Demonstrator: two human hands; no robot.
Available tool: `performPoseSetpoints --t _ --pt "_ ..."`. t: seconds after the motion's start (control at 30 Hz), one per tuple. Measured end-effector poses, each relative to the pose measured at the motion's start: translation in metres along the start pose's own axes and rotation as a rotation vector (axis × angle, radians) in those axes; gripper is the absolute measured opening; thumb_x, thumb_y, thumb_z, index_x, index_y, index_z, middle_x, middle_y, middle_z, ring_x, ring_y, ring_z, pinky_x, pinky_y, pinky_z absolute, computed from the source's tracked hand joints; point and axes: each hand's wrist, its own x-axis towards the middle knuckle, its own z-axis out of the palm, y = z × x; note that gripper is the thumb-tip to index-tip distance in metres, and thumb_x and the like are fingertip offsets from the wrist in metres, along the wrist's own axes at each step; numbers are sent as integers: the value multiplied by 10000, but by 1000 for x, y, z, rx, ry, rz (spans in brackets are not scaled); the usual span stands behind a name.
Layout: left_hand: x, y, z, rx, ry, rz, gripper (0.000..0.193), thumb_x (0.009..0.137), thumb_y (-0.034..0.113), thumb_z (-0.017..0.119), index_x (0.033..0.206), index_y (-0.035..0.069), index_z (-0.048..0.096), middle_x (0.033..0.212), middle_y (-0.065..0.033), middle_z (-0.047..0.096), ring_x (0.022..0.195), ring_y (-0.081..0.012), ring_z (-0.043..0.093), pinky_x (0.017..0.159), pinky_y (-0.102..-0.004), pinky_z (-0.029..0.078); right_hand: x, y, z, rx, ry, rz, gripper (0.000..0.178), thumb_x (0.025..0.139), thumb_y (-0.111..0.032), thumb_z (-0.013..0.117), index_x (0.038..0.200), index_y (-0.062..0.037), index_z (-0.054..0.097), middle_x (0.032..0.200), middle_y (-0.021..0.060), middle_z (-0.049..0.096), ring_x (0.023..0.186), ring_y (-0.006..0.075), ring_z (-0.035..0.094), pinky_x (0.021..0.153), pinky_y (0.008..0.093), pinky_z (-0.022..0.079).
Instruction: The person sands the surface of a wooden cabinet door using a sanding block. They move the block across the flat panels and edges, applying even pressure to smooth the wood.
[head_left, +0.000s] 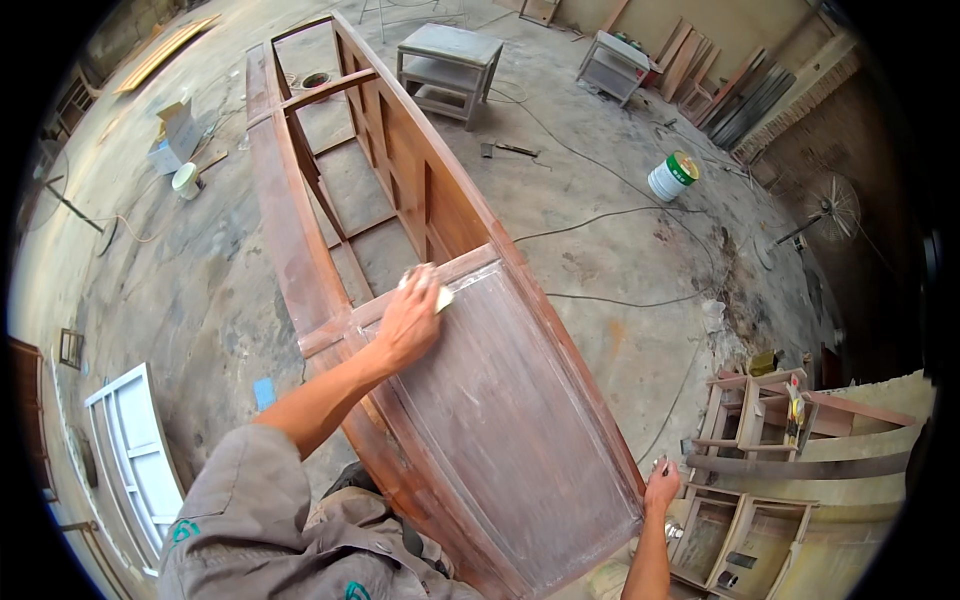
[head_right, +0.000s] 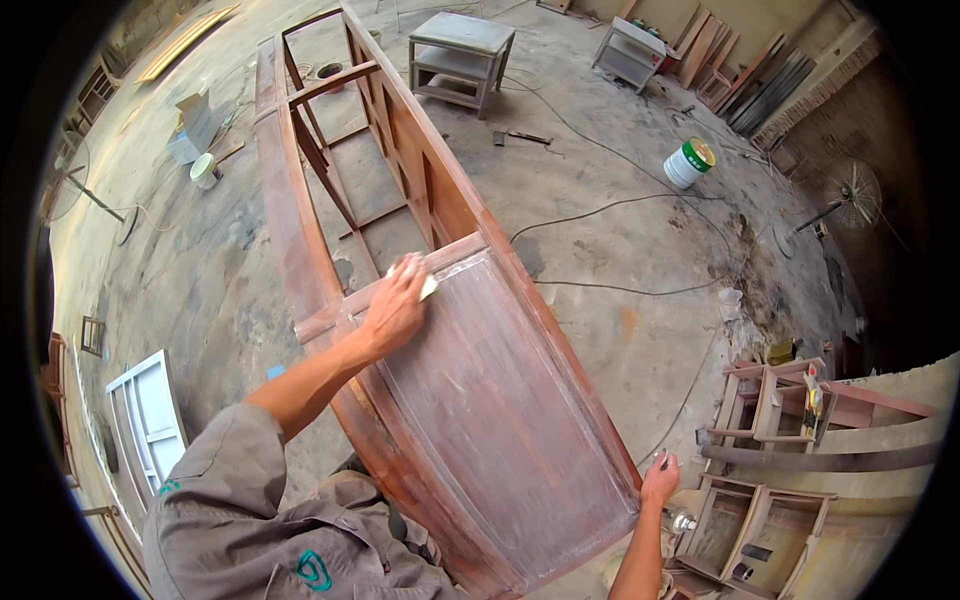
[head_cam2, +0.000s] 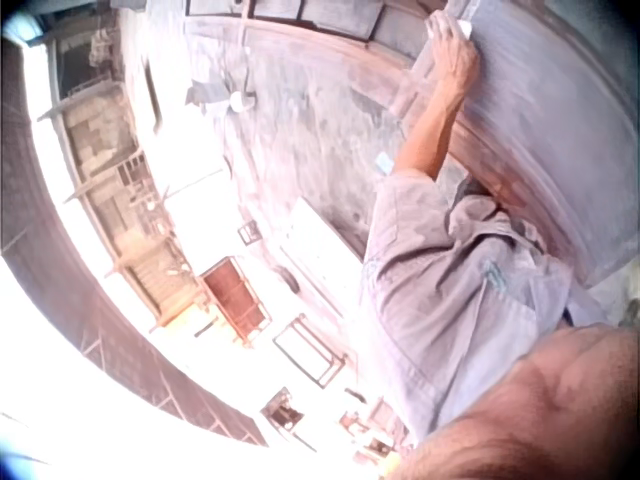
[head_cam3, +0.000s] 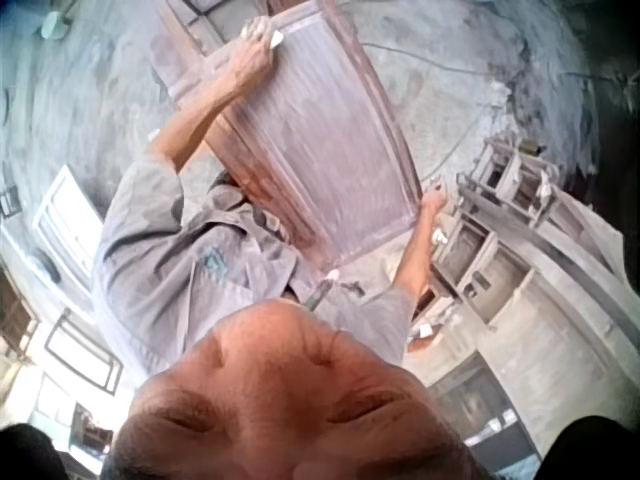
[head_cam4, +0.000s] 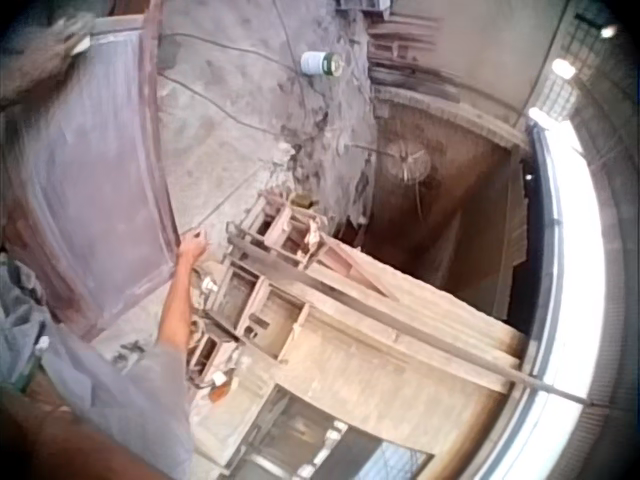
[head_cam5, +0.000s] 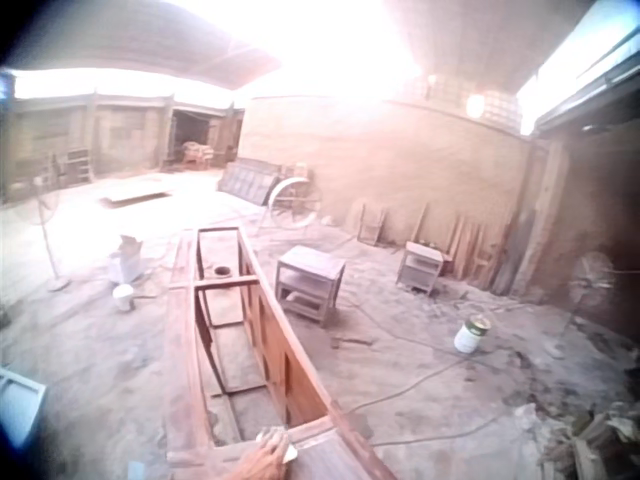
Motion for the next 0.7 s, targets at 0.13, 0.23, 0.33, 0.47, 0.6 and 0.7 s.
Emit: performPoseSetpoints --t 0.13,0.23,0.33,0.47,0.6,0.7 --pt "71 30 22 54 -27 83 592 892 107 609 1430 -107 486 1509 -291 491 1473 -420 395 1248 -484 307 -1 0 6 4 46 -42 330 1021 -296 599 914 13 644 783 215 659 713 383 631 692 483 477" --pt "58 28 27 0 18 117 595 896 127 617 1430 -102 490 1523 -282 480 1468 -411 404 1251 -478 302 -2 0 3 15 12 9 339 1024 -297 595 915 20 642 793 214 661 708 375 626 691 483 474" --pt "58 37 27 -23 53 91 605 892 110 626 1441 -97 484 1536 -270 472 1472 -409 401 1256 -479 290 -2 2 2 -13 -8 24 347 1027 -297 591 911 26 642 804 215 661 714 363 624 695 480 472" --pt "64 27 17 14 -26 126 617 884 91 621 1457 -88 478 1564 -264 444 1484 -408 388 1250 -491 302 1 2 2 21 -30 6 343 1029 -290 589 907 27 635 795 209 649 723 356 622 707 476 474" --pt "-25 3 -7 17 -12 1 586 889 75 598 1442 -86 496 1563 -272 442 1484 -420 382 1253 -513 288 -8 9 1 21 -20 21 335 1034 -283 579 926 28 643 789 196 654 716 343 617 705 463 477" --pt "-32 19 -7 -64 5 -138 579 889 68 588 1447 -60 506 1570 -264 438 1507 -416 351 1252 -532 284 -2 8 -1 3 -19 -21 337 1040 -282 569 939 30 650 785 181 666 706 318 620 696 451 480"
